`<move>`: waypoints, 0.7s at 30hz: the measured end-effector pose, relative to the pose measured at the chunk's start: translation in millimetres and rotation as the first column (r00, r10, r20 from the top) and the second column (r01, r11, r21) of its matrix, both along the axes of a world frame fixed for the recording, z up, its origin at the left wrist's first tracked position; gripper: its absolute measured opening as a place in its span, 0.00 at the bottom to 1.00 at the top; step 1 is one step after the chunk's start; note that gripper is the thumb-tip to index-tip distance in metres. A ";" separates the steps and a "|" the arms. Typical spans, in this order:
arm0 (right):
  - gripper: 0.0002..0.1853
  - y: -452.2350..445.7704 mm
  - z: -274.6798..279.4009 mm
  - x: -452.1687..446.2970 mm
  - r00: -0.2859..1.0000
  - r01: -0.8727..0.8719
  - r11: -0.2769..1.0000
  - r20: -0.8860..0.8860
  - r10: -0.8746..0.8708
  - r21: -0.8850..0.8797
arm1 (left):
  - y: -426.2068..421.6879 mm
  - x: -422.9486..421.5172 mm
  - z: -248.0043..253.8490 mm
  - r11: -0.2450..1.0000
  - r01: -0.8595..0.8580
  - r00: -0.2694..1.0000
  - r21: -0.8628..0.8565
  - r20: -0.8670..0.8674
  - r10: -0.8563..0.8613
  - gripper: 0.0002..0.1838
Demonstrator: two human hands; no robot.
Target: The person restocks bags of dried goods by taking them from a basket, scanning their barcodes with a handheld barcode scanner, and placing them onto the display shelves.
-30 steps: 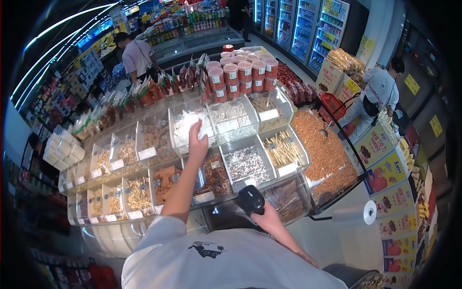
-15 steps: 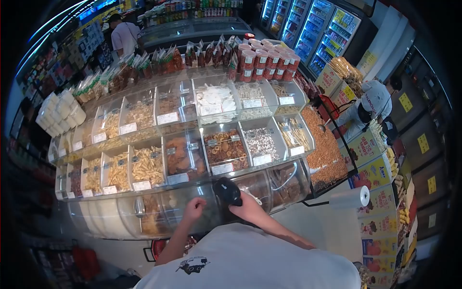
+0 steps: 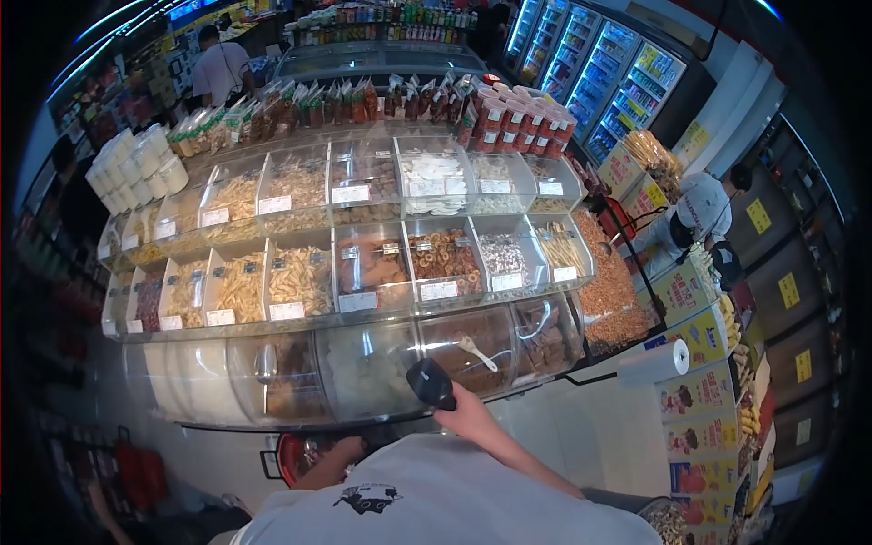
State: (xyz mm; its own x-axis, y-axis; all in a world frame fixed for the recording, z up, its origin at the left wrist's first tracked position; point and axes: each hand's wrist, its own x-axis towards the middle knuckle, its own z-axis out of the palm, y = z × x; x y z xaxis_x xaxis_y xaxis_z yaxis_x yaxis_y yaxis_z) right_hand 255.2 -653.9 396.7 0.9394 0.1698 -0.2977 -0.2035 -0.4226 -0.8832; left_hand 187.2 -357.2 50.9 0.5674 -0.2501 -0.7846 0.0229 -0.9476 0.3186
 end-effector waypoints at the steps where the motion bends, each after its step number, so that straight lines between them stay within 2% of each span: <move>1: 0.24 -1.8 0.1 -6.6 1.000 -0.002 1.000 0.006 0.002 -0.001 | 15.3 -22.9 -57.6 0.989 0.136 0.991 0.061 0.009 -0.137 0.18; 2: 0.24 -3.2 0.3 -12.9 1.000 -0.027 1.000 0.011 0.027 0.005 | 22.7 -39.0 -76.6 0.989 0.134 0.991 0.061 0.017 -0.135 0.18; 4: 0.24 -10.6 -0.5 -29.3 0.998 -0.056 0.998 0.021 0.056 0.009 | 26.0 -62.9 -91.1 0.994 -0.092 0.996 0.062 0.001 0.092 0.20; 5: 0.24 -15.6 -2.0 -39.4 0.996 -0.080 0.996 0.037 0.081 -0.028 | 25.6 -70.8 -92.7 0.993 -0.097 0.995 0.060 0.006 0.097 0.20; 7: 0.24 -28.8 -6.8 -60.6 0.991 -0.115 0.991 0.054 0.118 -0.063 | 22.6 -90.8 -95.4 0.948 -0.305 0.943 -0.090 0.109 0.314 0.19; 8: 0.24 -37.0 -10.6 -71.3 0.993 -0.114 0.989 -0.013 0.114 -0.092 | 19.0 -99.9 -97.4 0.945 -0.316 0.940 -0.089 0.110 0.324 0.19; 10: 0.24 -54.5 -29.0 -96.5 0.989 -0.131 0.984 -0.084 0.121 -0.119 | 8.1 -118.4 -102.3 0.804 -0.590 0.800 -0.080 0.077 0.595 0.17; 11: 0.23 -65.4 -48.9 -109.6 0.990 -0.121 0.986 -0.090 0.111 -0.111 | -5.5 -131.5 -75.3 0.804 -0.585 0.788 -0.110 0.156 0.595 0.16; 12: 0.23 -77.4 -74.0 -120.2 0.991 -0.110 0.988 -0.090 0.100 -0.105 | -16.6 -141.6 -68.7 0.796 -0.594 0.780 -0.113 0.160 0.605 0.16; 13: 0.23 -92.5 -123.5 -132.5 0.994 -0.083 0.988 -0.086 0.073 -0.127 | -26.3 -157.7 -67.5 0.754 -0.646 0.752 -0.120 0.073 0.656 0.16; 14: 0.24 -105.6 -157.4 -145.8 0.986 -0.035 0.978 -0.167 0.000 -0.206 | -29.9 -180.0 -70.2 0.710 -0.695 0.716 -0.114 -0.017 0.698 0.16; 15: 0.25 -119.0 -189.6 -164.3 0.966 0.004 0.959 -0.248 -0.078 -0.285 | -29.8 -206.3 -75.4 0.705 -0.702 0.709 -0.100 -0.017 0.705 0.16; 16: 0.27 -138.2 -230.4 -186.9 0.966 -0.013 0.903 -0.240 -0.100 -0.429 | -29.9 -231.2 -85.7 0.648 -0.743 0.659 -0.170 -0.012 0.752 0.16; 17: 0.25 -162.1 -265.8 -214.5 0.969 -0.024 0.875 -0.226 -0.099 -0.484 | -30.8 -252.1 -96.9 0.583 -0.775 0.603 -0.243 -0.011 0.797 0.16; 19: 0.22 -206.3 -296.4 -265.2 0.855 -0.046 0.883 -0.475 -0.207 -0.467 | -29.1 -272.6 -109.8 0.435 -0.806 0.480 -0.400 -0.014 0.877 0.16; 20: 0.22 -222.0 -294.2 -289.8 0.817 -0.083 0.855 -0.526 -0.235 -0.511 | -24.3 -280.3 -103.2 0.427 -0.811 0.469 -0.401 -0.008 0.883 0.16; 21: 0.22 -240.1 -295.7 -315.2 0.790 -0.106 0.849 -0.562 -0.245 -0.519 | -19.4 -290.4 -87.0 0.457 -0.830 0.489 -0.318 -0.022 0.872 0.15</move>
State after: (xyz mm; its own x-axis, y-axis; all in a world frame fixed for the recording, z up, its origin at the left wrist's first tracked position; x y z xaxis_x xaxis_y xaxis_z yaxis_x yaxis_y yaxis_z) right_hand -59.9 -894.0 101.0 0.5439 -0.2260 -0.8082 -0.6498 -0.7228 -0.2352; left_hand -103.2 -376.6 -36.1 0.6949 0.2444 -0.6763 0.7128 -0.3579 0.6032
